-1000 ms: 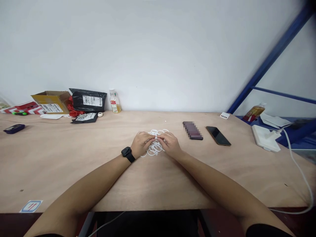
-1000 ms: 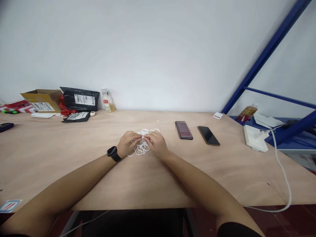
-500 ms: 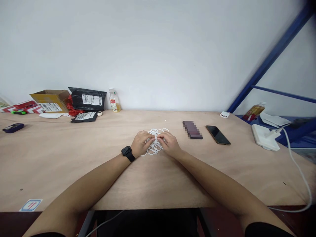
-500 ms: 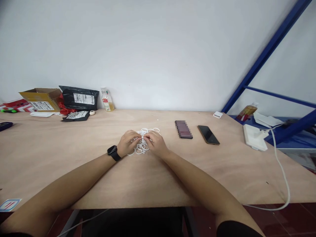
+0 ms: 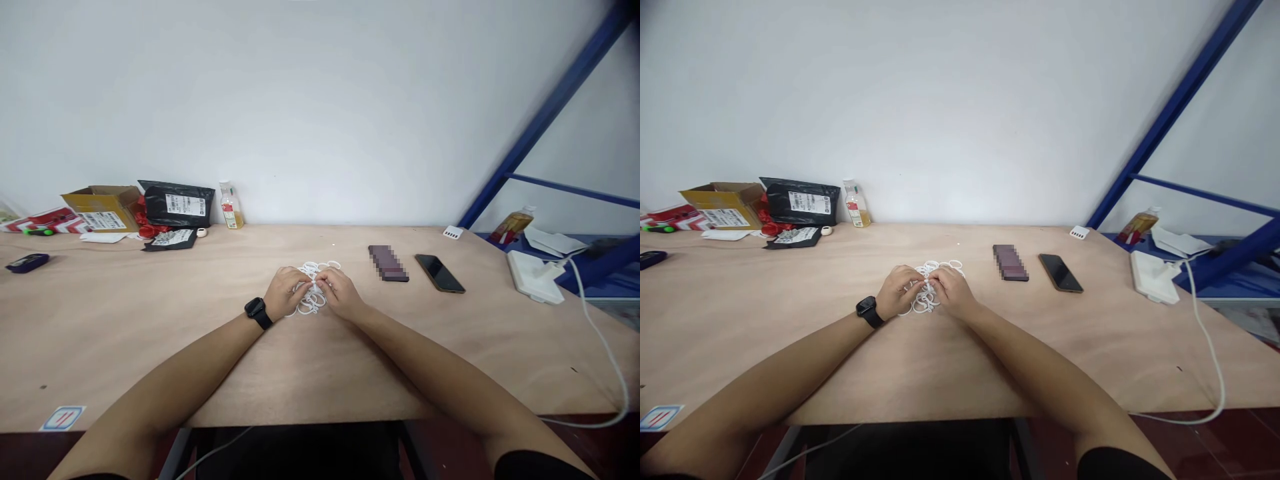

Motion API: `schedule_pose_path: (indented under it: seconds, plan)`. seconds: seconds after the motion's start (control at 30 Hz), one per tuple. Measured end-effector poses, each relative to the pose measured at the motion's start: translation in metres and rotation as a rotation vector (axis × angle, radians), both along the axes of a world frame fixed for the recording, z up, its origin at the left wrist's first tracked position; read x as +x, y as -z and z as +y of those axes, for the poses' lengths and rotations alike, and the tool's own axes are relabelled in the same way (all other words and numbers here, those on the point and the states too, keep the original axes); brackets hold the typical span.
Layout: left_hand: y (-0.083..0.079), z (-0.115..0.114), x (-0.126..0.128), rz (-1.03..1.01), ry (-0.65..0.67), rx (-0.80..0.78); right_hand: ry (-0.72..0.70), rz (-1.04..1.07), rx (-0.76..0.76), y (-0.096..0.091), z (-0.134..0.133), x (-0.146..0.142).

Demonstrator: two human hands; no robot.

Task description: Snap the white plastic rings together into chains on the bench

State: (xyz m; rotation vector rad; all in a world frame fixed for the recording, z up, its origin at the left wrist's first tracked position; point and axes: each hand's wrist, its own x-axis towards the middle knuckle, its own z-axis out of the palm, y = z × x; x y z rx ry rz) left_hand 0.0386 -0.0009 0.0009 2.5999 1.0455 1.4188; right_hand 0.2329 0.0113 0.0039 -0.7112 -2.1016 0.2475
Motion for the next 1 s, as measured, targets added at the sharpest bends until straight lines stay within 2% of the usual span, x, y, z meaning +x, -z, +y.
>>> schedule_pose_path:
  seconds: [0.23, 0.43, 0.67, 0.73, 0.83, 1.0]
  plan:
    - [0.0, 0.0, 0.0, 0.033, -0.035, 0.063, -0.01, 0.024, 0.073, 0.005, 0.0, -0.001]
    - [-0.002, -0.001, -0.002, -0.035, -0.116, 0.034, 0.067, -0.009, 0.16, 0.006, 0.002, 0.002]
    - [0.0, 0.0, -0.001, -0.062, -0.086, 0.059, 0.11, -0.121, 0.218, 0.008, 0.007, 0.001]
    - [0.001, 0.001, -0.001, -0.047, -0.118, 0.022, 0.144, -0.115, 0.192, 0.007, 0.016, 0.005]
    - [0.003, 0.003, -0.002, -0.014, -0.143, -0.027, 0.291, -0.098, 0.102, 0.006, 0.041, 0.021]
    - [0.006, 0.007, -0.002, 0.05, -0.134, -0.061, 0.525, -0.261, -0.071, 0.012, 0.088, 0.049]
